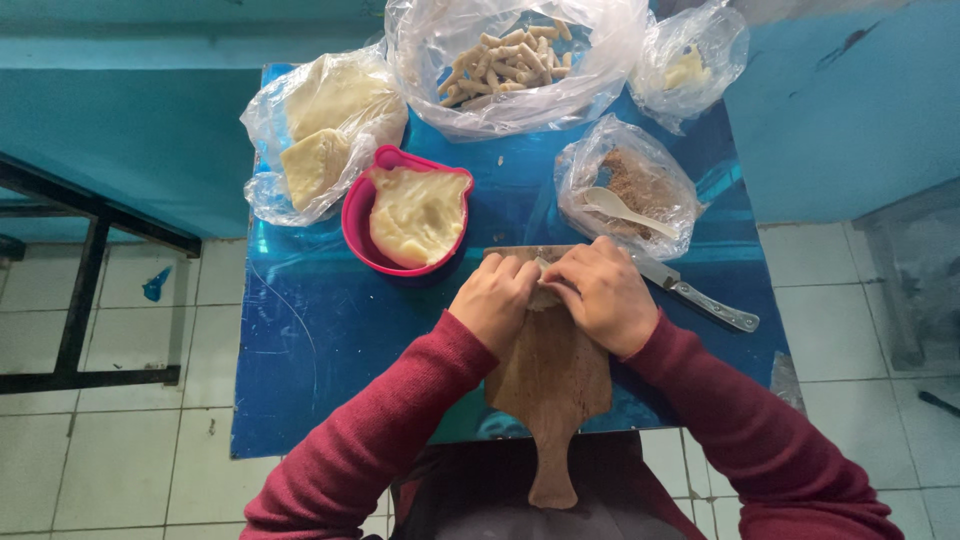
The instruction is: The person sits at a table wrapping dumplings. They place a square wrapper on a wooden board, spoon filling from a pink bowl onto it, fold the wrapper over the filling and press the edges closed, then set the folded dumpling on the board with others.
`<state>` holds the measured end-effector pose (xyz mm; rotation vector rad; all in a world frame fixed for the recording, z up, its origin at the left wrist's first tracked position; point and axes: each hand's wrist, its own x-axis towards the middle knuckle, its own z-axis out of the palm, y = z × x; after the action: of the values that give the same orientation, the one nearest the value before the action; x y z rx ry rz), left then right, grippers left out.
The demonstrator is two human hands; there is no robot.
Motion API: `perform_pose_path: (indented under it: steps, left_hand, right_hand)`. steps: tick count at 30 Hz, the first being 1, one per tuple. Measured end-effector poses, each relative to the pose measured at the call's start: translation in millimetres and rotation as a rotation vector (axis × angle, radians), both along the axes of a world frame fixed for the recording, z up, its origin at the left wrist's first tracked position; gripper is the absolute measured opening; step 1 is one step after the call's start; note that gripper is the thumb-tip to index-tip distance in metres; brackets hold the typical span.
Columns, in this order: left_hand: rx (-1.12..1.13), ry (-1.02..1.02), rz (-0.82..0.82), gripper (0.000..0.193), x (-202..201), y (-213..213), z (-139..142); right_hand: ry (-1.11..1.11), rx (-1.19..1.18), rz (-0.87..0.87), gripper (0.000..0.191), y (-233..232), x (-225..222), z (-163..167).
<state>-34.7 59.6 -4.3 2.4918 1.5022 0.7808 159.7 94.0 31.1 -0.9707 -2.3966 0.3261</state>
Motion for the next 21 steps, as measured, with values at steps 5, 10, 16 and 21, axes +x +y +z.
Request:
perform_pose_path:
  steps: [5, 10, 16, 21]
  left_hand:
    - [0.034, 0.013, 0.009, 0.014, -0.4, 0.0, -0.8]
    - [0.029, 0.008, 0.025, 0.015, -3.1, 1.4, 2.0]
    - [0.067, -0.017, 0.014, 0.021, -2.1, 2.3, 0.0]
    - [0.023, 0.042, 0.015, 0.019, -3.0, 3.2, 2.9]
  right_hand:
    - [0.029, -0.046, -0.024, 0.006, 4.5, 0.9, -3.7]
    - [0.112, -0.264, -0.062, 0.011, 11.9, 2.3, -6.3]
    - [-0.001, -0.085, 0.009, 0.007, 8.9, 2.9, -3.4]
    - [0.009, -0.004, -0.036, 0.006, 6.7, -1.5, -4.5]
